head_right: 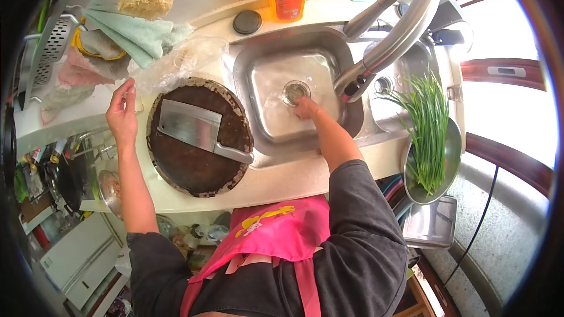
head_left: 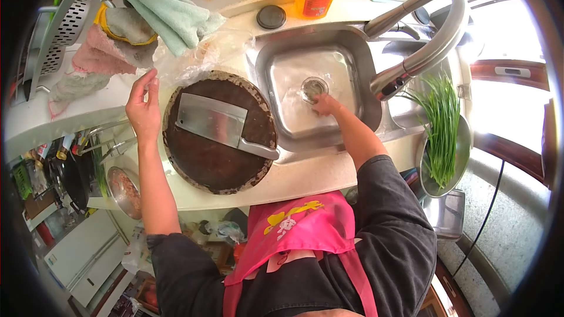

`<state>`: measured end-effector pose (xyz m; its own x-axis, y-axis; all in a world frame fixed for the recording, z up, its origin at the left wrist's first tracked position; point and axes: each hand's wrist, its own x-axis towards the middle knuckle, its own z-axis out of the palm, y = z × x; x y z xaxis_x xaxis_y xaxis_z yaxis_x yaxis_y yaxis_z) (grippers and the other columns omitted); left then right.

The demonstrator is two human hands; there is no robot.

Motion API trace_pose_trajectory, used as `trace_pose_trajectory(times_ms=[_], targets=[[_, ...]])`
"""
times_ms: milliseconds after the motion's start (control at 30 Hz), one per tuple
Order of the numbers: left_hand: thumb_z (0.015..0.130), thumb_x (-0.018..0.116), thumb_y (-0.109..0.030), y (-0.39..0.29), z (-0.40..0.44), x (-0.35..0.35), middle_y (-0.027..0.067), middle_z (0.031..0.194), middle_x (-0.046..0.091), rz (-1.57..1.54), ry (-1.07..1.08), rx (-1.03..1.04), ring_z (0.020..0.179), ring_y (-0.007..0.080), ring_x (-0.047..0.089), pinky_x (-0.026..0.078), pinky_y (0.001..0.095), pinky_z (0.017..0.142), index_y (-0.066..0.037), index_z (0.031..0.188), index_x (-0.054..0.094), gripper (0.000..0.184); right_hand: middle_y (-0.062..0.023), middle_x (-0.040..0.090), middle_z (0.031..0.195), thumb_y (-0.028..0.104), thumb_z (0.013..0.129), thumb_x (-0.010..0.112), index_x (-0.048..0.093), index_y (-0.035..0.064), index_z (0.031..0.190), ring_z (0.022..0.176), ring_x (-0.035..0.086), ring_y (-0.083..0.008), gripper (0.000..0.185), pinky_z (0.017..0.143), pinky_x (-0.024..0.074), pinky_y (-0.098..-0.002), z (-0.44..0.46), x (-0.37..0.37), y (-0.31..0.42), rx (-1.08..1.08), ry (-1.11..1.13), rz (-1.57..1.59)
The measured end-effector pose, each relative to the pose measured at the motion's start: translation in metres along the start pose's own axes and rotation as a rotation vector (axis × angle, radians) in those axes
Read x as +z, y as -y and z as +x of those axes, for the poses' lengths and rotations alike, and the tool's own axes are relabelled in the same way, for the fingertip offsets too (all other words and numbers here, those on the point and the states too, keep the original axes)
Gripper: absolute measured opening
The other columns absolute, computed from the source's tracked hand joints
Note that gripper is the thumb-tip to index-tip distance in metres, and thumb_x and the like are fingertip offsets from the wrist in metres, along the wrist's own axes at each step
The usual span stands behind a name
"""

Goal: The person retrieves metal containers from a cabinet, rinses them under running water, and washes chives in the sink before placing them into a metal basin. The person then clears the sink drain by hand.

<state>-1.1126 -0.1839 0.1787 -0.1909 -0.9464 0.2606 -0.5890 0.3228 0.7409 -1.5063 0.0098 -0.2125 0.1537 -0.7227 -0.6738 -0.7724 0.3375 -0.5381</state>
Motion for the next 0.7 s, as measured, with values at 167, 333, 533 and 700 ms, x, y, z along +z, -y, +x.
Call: trace_pose_trajectory(times_ms=[167, 333, 533, 700], targets=[[0.095, 0.061, -0.013, 0.0, -0.001, -0.004, 0.0063, 0.111, 0.068, 0.029, 0.019, 0.006, 0.102, 0.0136, 0.061, 0.045, 0.0274, 0.092, -0.002, 0.115, 0.066, 0.023, -0.0178, 0.065, 0.061, 0.01, 0.067, 0.062, 0.058, -0.0058, 0.101, 0.054, 0.065, -0.0274, 0.038, 0.048, 0.0503, -0.0371, -0.022, -0.01, 0.034, 0.288, 0.053, 0.267], [0.094, 0.062, -0.012, -0.001, -0.003, -0.007, 0.0059, 0.111, 0.068, -0.012, 0.007, -0.035, 0.102, 0.012, 0.06, 0.045, 0.0263, 0.092, -0.002, 0.115, 0.066, 0.024, -0.0167, 0.063, 0.058, 0.007, 0.069, 0.062, 0.046, -0.011, 0.112, 0.051, 0.064, -0.0251, 0.049, 0.044, 0.0485, -0.0371, -0.028, -0.023, 0.043, 0.238, 0.088, 0.149], [0.094, 0.062, -0.013, -0.003, -0.003, -0.005, 0.0052, 0.111, 0.068, 0.002, 0.005, -0.023, 0.1, 0.0111, 0.06, 0.045, 0.0255, 0.089, -0.001, 0.115, 0.066, 0.023, -0.0111, 0.063, 0.063, 0.013, 0.076, 0.061, 0.038, -0.0028, 0.13, 0.048, 0.06, -0.0198, 0.06, 0.041, 0.0449, -0.0323, -0.033, -0.027, 0.048, 0.344, 0.183, 0.081], [0.094, 0.062, -0.013, 0.001, -0.001, -0.004, 0.0057, 0.11, 0.069, -0.028, -0.003, -0.017, 0.099, 0.0108, 0.06, 0.045, 0.0249, 0.085, -0.001, 0.114, 0.066, 0.023, -0.0109, 0.063, 0.062, 0.011, 0.075, 0.061, 0.036, -0.0009, 0.133, 0.047, 0.058, -0.0201, 0.064, 0.04, 0.0437, -0.0326, -0.031, -0.033, 0.046, 0.317, 0.218, 0.204]])
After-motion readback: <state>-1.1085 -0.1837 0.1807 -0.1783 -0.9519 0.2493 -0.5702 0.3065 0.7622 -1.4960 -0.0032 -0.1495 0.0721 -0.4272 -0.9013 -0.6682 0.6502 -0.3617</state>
